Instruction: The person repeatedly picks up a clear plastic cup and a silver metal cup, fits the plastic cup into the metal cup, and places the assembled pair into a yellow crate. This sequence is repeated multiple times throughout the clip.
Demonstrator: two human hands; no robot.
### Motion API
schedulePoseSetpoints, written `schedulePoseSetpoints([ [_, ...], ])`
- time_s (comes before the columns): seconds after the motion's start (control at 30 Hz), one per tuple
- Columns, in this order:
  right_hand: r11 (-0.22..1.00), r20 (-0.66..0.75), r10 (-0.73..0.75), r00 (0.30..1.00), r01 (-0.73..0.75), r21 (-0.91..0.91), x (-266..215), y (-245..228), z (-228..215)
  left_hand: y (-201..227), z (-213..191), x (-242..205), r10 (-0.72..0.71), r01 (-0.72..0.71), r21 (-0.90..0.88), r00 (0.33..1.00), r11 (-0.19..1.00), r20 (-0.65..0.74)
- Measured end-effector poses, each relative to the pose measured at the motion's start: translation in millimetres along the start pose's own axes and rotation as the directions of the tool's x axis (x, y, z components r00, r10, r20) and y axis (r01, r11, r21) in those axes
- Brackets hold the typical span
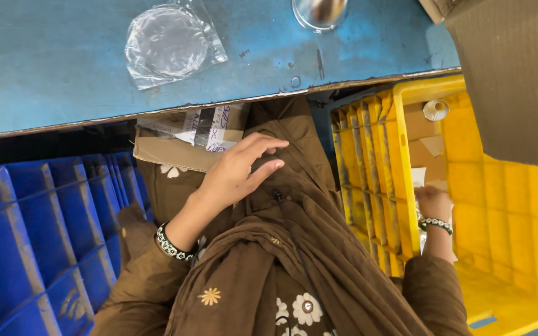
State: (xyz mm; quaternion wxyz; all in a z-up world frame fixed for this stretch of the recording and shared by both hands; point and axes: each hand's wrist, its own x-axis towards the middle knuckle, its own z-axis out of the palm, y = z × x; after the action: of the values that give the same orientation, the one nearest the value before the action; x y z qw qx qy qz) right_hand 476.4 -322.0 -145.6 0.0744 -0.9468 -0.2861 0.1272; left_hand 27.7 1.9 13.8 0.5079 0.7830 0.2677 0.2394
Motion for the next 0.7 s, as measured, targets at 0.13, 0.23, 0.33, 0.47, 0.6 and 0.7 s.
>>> schedulePoseSetpoints([
  [0.13,0.862,-0.379,-0.156,0.912,0.314,0.399,18,-59,-34,7,-11,3,0.009,-0.008,0.023,0.999,1.000,-0.049],
  [0.23,0.735,-0.543,-0.386,0.746,0.604,0.308,-1,-148,-74,13,-30,5,0.093,-0.086,0.051,0.982,0.995,-0.163],
  [0.33,0.523,-0.618,-0.500,0.607,0.780,0.343,-8,-243,-99,14,-61,5,0.138,-0.077,0.176,0.918,0.981,-0.371],
  [0.47,0.340,-0.560,-0.691,0.457,0.889,0.307,-2,-366,-129,19,-103,6,0.198,0.059,0.490,0.867,0.869,-0.457],
  [0.6,0.336,-0.526,-0.792,0.310,0.941,0.050,11,-442,-147,13,-124,27,0.235,0.103,0.683,0.894,0.723,-0.383],
  [0.7,0.436,-0.412,-0.829,0.378,0.898,-0.054,21,-458,-144,8,-131,39,0.191,0.123,0.710,0.919,0.693,-0.345],
])
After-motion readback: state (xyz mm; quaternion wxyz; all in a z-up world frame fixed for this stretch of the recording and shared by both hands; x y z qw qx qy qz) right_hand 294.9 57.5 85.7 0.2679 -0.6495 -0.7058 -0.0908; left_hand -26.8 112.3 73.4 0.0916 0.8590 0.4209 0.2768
